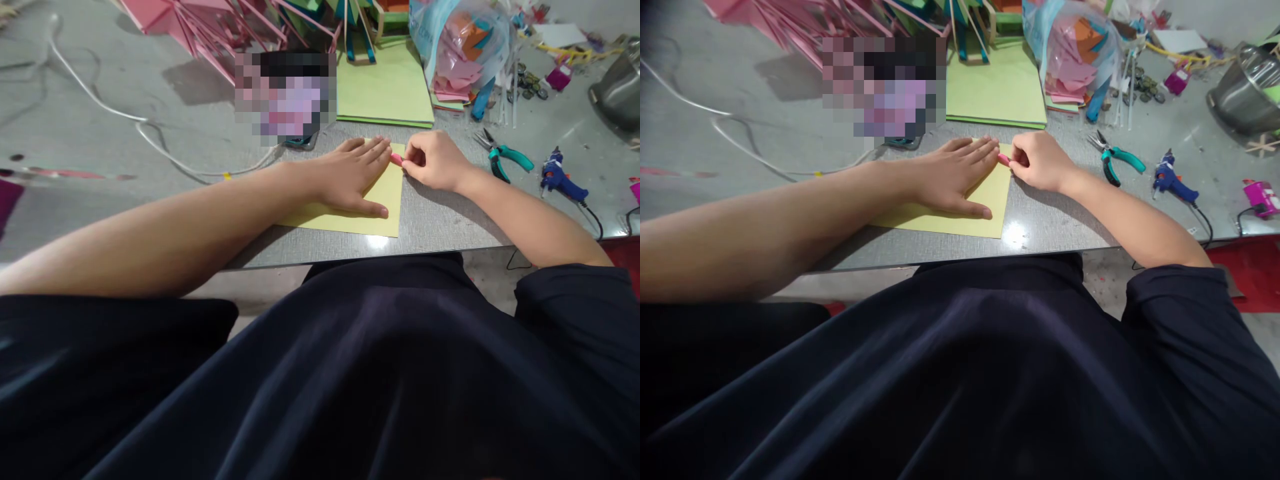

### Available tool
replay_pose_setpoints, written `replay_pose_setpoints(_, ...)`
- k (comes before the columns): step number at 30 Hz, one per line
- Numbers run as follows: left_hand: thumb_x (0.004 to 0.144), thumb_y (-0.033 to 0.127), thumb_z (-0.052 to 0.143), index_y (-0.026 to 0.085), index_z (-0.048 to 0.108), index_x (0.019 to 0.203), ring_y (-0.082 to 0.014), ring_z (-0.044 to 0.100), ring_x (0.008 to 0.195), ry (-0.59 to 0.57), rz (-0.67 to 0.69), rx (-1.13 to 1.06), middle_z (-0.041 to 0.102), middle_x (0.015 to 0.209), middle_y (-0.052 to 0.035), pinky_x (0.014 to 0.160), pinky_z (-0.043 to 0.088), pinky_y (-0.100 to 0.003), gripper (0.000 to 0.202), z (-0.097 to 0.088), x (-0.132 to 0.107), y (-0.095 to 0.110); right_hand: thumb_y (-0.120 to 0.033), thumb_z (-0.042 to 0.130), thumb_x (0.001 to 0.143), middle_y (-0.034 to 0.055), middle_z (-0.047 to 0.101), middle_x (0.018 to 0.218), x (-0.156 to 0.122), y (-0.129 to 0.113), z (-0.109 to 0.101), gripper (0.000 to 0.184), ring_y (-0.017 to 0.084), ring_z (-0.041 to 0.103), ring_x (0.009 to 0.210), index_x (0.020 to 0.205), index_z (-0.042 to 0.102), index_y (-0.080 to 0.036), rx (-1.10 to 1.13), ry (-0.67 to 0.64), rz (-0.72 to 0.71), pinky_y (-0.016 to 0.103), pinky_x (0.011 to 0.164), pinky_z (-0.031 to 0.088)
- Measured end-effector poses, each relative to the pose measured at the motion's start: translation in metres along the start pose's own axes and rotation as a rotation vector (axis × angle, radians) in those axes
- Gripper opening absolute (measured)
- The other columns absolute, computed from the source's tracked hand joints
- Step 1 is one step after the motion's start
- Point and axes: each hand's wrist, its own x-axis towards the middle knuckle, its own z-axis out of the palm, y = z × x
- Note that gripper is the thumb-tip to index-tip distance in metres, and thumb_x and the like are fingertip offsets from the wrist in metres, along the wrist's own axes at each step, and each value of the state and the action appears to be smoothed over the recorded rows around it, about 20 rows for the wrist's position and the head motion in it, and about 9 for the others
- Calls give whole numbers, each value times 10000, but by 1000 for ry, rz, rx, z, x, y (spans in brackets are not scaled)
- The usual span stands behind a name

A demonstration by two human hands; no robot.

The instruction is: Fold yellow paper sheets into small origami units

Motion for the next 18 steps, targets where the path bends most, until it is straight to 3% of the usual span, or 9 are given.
replay_pose_setpoints(5,1050,992,504,69,7,1978,-591,65,1925,-9,-8,27,22,2076,-285,1568,87,-671,1400,-3,-2,5,-525,721,1147,134,817,972,7,15,1,331,324,728,927,945,762,-266,-54,59,1,517,928,633)
replay_pose_setpoints(9,1042,992,511,47,43,1973,-582,69,1928,-10,-1,27,20,2067,-308,1570,73,-683,1406,-3,-2,5,-636,706,1139,119,785,901,17,46,0,399,340,696,895,920,740,-304,-86,142,-10,530,879,621)
replay_pose_setpoints(12,1023,1013,496,79,44,1979,-585,63,1928,-10,-2,13,24,2076,-285,1569,63,-691,1411,-1,0,2,-626,757,1101,115,766,877,19,65,-4,381,336,668,874,889,708,-313,-103,216,16,521,867,608)
replay_pose_setpoints(15,1004,1044,477,114,35,1984,-598,62,1922,-2,3,-8,44,2082,-258,1565,64,-690,1422,1,1,-1,-554,808,1066,118,788,929,12,65,-13,307,328,673,881,913,709,-307,-89,198,34,516,875,608)
replay_pose_setpoints(18,1005,1038,494,129,43,1987,-601,71,1921,3,6,-22,58,2082,-255,1563,80,-691,1411,0,1,0,-489,816,1062,108,816,998,0,47,-23,212,305,689,859,1006,748,-296,-28,78,5,505,868,613)
